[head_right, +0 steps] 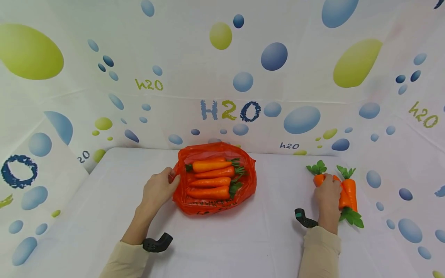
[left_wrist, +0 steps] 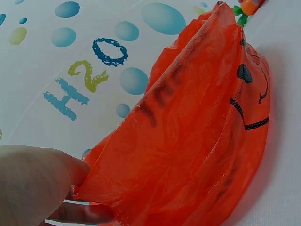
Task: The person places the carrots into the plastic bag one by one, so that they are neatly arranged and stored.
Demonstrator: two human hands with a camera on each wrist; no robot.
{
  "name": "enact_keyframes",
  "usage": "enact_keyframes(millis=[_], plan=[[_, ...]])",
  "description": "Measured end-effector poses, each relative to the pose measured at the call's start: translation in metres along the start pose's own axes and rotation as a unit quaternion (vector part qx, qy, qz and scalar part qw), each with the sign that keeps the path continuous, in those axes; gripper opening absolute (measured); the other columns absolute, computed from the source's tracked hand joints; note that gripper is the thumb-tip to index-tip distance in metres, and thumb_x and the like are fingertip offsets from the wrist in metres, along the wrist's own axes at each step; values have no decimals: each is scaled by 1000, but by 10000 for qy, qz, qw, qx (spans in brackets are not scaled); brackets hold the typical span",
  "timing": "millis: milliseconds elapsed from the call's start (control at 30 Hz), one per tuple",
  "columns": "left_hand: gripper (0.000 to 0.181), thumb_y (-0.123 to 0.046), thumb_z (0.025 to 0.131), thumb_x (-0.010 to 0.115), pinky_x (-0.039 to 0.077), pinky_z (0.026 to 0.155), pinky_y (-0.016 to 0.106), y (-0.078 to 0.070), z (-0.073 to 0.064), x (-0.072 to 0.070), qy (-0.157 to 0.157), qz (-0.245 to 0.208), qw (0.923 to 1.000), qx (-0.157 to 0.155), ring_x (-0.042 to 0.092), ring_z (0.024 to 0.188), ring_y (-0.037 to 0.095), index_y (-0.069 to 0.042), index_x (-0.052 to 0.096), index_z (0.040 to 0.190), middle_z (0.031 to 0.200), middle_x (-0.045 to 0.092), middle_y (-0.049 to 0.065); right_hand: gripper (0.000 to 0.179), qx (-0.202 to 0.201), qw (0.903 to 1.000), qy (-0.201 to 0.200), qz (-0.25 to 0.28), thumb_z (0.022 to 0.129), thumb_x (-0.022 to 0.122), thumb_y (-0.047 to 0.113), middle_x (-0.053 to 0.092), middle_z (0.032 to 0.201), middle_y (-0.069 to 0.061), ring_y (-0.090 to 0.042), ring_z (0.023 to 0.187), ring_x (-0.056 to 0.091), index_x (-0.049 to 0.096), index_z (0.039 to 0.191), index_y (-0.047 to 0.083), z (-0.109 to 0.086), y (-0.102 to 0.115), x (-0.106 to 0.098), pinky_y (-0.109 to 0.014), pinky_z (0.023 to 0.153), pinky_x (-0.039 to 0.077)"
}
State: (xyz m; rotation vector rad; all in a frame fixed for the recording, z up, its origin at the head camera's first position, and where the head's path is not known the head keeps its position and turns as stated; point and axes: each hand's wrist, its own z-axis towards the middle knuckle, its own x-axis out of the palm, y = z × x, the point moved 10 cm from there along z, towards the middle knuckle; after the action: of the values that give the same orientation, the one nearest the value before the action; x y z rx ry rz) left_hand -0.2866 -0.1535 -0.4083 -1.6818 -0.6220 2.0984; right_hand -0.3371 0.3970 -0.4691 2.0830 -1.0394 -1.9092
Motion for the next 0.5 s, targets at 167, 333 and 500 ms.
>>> enact_keyframes(millis=[167, 333, 500], plan=[[21, -27, 96, 57, 41, 46, 25, -1, 1, 1, 13, 15, 10000, -4, 48, 48, 15, -6, 61, 98, 59, 53, 3, 66, -39, 10000, -59, -35, 96, 44, 3, 19, 149, -43, -59, 130, 24, 14, 154, -7, 2, -1, 1, -72, 111, 25], [21, -27, 96, 57, 41, 46, 26, -1, 1, 2, 43, 7, 10000, -9, 48, 47, 16, -6, 61, 98, 59, 53, 3, 68, 68, 9999, -28, 69, 96, 42, 1, 17, 152, -41, -59, 134, 22, 11, 156, -5, 0, -1, 2, -72, 111, 25], [21, -27, 97, 57, 41, 46, 25, 0, 0, 3, 63, -14, 10000, -30, 48, 47, 16, -6, 60, 97, 59, 52, 3, 69, 110, 9998, -27, 165, 97, 42, 1, 17, 153, -40, -59, 136, 21, 9, 157, -4, 0, -1, 2, -72, 112, 23]])
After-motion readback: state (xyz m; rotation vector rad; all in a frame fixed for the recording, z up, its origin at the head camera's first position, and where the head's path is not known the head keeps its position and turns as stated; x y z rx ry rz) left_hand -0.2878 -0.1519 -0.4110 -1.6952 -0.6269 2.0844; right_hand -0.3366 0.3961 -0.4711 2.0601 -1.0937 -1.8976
